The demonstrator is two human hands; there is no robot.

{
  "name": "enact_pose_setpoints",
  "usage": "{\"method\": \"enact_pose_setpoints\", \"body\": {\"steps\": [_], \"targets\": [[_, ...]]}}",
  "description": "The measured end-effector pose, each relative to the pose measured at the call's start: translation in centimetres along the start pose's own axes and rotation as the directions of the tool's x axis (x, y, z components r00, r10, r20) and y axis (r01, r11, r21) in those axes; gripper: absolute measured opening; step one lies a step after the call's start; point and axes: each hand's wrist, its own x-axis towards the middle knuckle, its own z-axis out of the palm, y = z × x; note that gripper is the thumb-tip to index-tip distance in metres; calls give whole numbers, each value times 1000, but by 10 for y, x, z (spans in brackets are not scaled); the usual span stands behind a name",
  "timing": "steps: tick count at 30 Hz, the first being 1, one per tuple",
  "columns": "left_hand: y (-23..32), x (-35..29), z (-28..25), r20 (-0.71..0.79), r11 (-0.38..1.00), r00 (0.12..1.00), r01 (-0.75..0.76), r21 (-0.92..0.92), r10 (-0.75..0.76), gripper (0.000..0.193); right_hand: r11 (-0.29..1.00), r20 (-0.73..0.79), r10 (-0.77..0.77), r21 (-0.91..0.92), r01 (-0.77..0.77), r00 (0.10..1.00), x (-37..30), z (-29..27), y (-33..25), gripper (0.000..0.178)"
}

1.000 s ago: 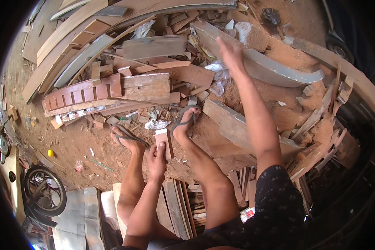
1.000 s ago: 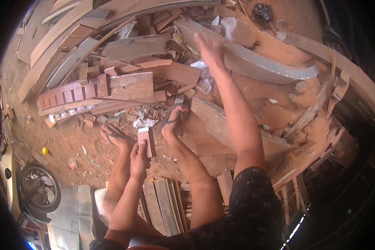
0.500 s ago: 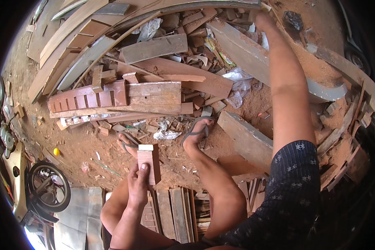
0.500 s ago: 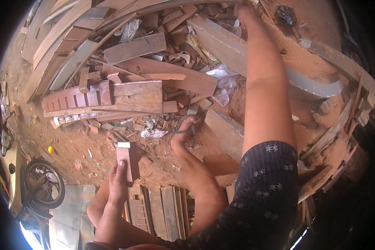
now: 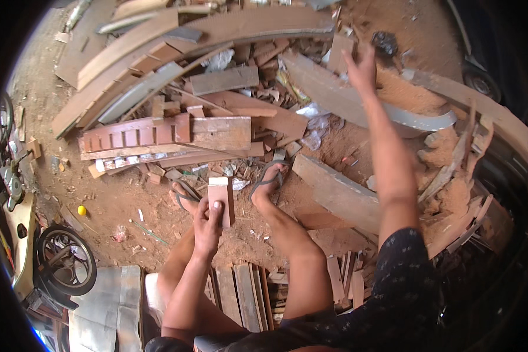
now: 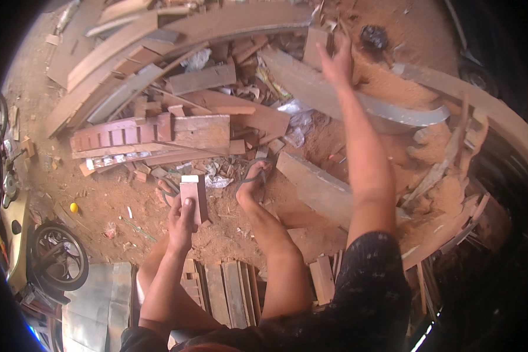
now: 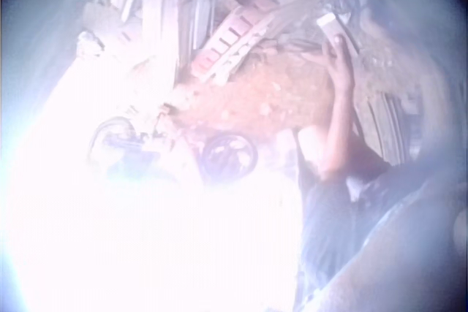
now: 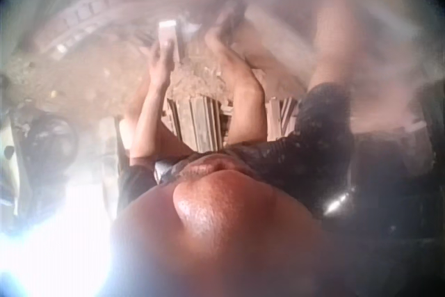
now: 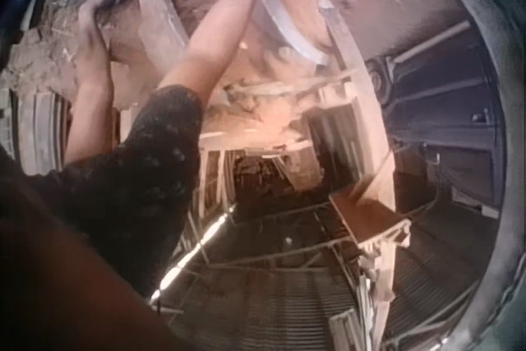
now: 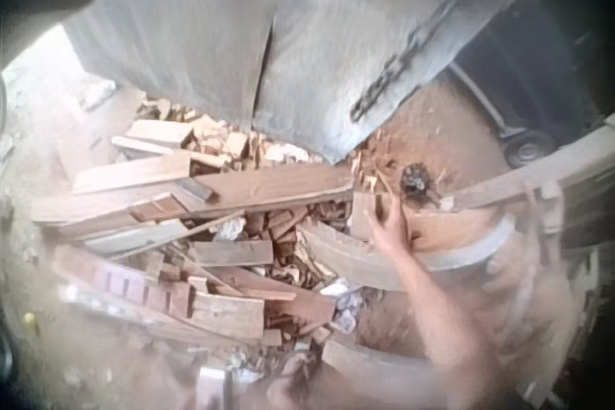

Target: The person applies white paint to the edges of wooden planks using a brush. They then stack the painted planks and use a metal bar clamp to secure them together. Finally, they place small wooden blocks under the clamped assembly.

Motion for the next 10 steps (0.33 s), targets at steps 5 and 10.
{"method": "enact_pose_setpoints", "body": {"steps": [5,10], "targets": [[52,-48,27,-193,953,976,-147,-265,97,54,464,287,634,602,-650,718,-108,-124,-148,60],[164,-153,15,-117,942,963,-263,-211,243,58,577,-104,387,802,-153,916,-203,-248,-343,67]]}}
